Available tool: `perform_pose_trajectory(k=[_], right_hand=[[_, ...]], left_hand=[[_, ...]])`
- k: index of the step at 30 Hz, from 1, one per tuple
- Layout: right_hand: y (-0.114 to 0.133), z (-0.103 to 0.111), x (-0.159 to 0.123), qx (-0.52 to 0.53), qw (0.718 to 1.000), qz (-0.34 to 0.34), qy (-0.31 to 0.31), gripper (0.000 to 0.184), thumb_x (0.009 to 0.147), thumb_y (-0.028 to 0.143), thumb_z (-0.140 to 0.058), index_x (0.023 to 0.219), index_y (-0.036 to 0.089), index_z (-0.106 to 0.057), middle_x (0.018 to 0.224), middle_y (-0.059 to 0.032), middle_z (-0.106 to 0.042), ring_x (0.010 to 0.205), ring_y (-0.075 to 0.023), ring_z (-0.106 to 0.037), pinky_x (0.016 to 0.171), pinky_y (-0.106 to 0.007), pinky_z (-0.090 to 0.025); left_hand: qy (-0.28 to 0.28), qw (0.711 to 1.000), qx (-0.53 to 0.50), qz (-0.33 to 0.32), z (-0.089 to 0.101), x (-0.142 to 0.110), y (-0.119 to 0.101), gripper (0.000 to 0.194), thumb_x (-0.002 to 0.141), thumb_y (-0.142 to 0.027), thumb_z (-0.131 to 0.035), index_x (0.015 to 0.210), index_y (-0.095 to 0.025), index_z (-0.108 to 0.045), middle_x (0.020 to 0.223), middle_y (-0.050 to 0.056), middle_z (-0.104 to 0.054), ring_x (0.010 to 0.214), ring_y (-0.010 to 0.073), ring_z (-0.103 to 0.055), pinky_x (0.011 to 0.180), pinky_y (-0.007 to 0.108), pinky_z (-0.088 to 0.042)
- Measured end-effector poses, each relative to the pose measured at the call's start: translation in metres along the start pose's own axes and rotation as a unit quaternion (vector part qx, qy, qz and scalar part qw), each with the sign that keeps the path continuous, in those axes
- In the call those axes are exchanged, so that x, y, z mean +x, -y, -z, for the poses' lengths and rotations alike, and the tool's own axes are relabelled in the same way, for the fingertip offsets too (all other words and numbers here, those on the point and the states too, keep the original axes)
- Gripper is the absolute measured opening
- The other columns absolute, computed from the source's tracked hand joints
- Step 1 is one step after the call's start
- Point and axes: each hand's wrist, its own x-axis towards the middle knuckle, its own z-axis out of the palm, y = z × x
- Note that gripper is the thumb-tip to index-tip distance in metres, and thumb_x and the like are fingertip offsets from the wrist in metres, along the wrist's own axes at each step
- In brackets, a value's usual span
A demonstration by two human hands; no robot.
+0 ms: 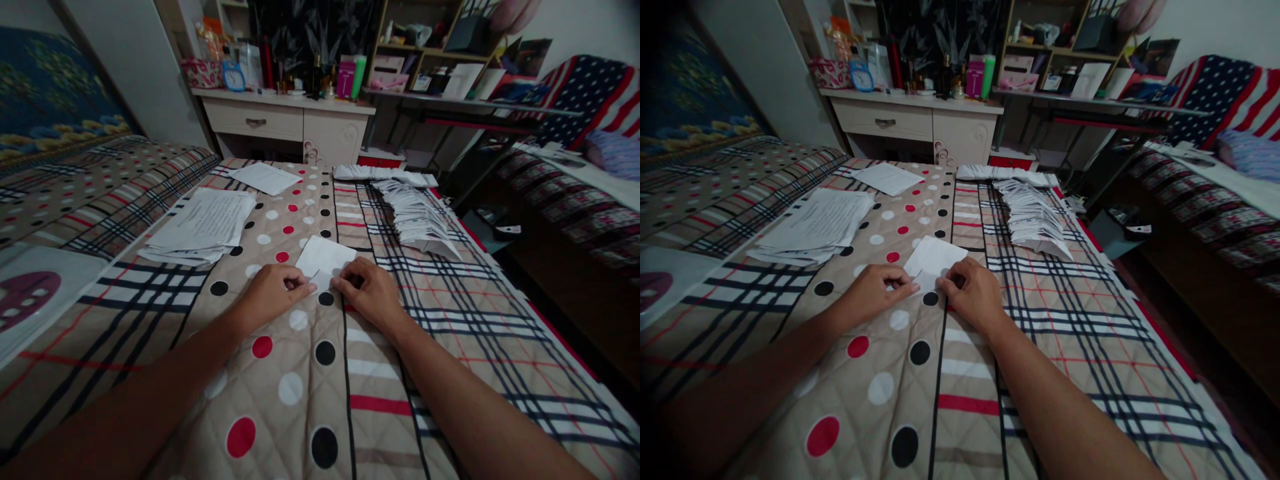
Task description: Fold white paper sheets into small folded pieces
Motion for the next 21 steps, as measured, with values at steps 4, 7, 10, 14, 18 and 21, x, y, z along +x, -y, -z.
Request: perform_pose_trajectory(k=[4,7,10,14,18,21], right_hand=[[-0.001,-0.003,0.001,-0.013,1.000,-0.005,-0.007,0.015,0.081,0.030,-0.068,0.070,0.021,-0.065,0.080,-0.0021,-0.065,0.068,-0.0145,-0.056,0.062,-0.028,-0.038],[-0.002,-0.007,0.000,-0.037,0.999,-0.019,-0.022,0.010,0.078,0.029,-0.072,0.076,0.021,-0.065,0.084,-0.0023,-0.066,0.069,-0.0154,-0.057,0.061,-0.028,-0.037],[-0.002,-0.011,-0.003,-0.057,0.997,-0.004,-0.049,0.013,0.080,0.024,-0.069,0.092,0.022,-0.065,0.093,-0.0029,-0.066,0.070,-0.0155,-0.058,0.060,-0.028,-0.036],[0.002,-0.015,-0.006,-0.060,0.993,0.104,0.005,0.013,0.087,0.014,-0.058,0.092,0.022,-0.066,0.096,-0.0037,-0.067,0.082,-0.0166,-0.061,0.066,-0.027,-0.039],[0.001,-0.011,-0.001,-0.090,0.993,0.061,0.035,0.005,0.087,0.023,-0.062,0.085,0.022,-0.067,0.088,-0.0036,-0.068,0.078,-0.0179,-0.062,0.063,-0.028,-0.036],[-0.007,-0.002,0.005,-0.128,0.992,-0.022,0.011,0.008,0.084,0.029,-0.067,0.082,0.021,-0.066,0.086,-0.0038,-0.070,0.073,-0.0185,-0.061,0.059,-0.029,-0.031]], left_hand=[[-0.027,0.998,0.052,0.012,0.000,0.000,0.002,0.024,0.078,-0.041,-0.069,0.068,-0.019,-0.067,0.059,-0.001,-0.062,0.053,0.0116,-0.052,0.051,0.025,-0.035],[-0.050,0.996,0.070,0.017,-0.001,0.000,0.004,0.028,0.071,-0.037,-0.078,0.090,-0.021,-0.066,0.064,-0.003,-0.062,0.053,0.0120,-0.053,0.050,0.024,-0.037],[-0.074,0.991,0.105,-0.038,-0.002,-0.001,0.000,0.035,0.072,-0.026,-0.078,0.103,-0.022,-0.065,0.086,0.001,-0.066,0.069,0.0150,-0.060,0.061,0.027,-0.045],[-0.034,0.968,0.161,-0.191,-0.006,-0.002,-0.008,0.022,0.085,-0.009,-0.061,0.099,-0.022,-0.072,0.104,0.005,-0.069,0.099,0.0218,-0.060,0.087,0.038,-0.049],[0.001,0.971,0.148,-0.188,-0.008,-0.002,-0.004,0.024,0.087,-0.009,-0.058,0.097,-0.024,-0.075,0.107,0.003,-0.072,0.098,0.0205,-0.063,0.089,0.038,-0.051],[0.016,0.982,0.112,-0.151,-0.005,-0.002,0.004,0.022,0.086,-0.014,-0.063,0.097,-0.027,-0.076,0.112,0.001,-0.071,0.098,0.0194,-0.065,0.092,0.038,-0.051]])
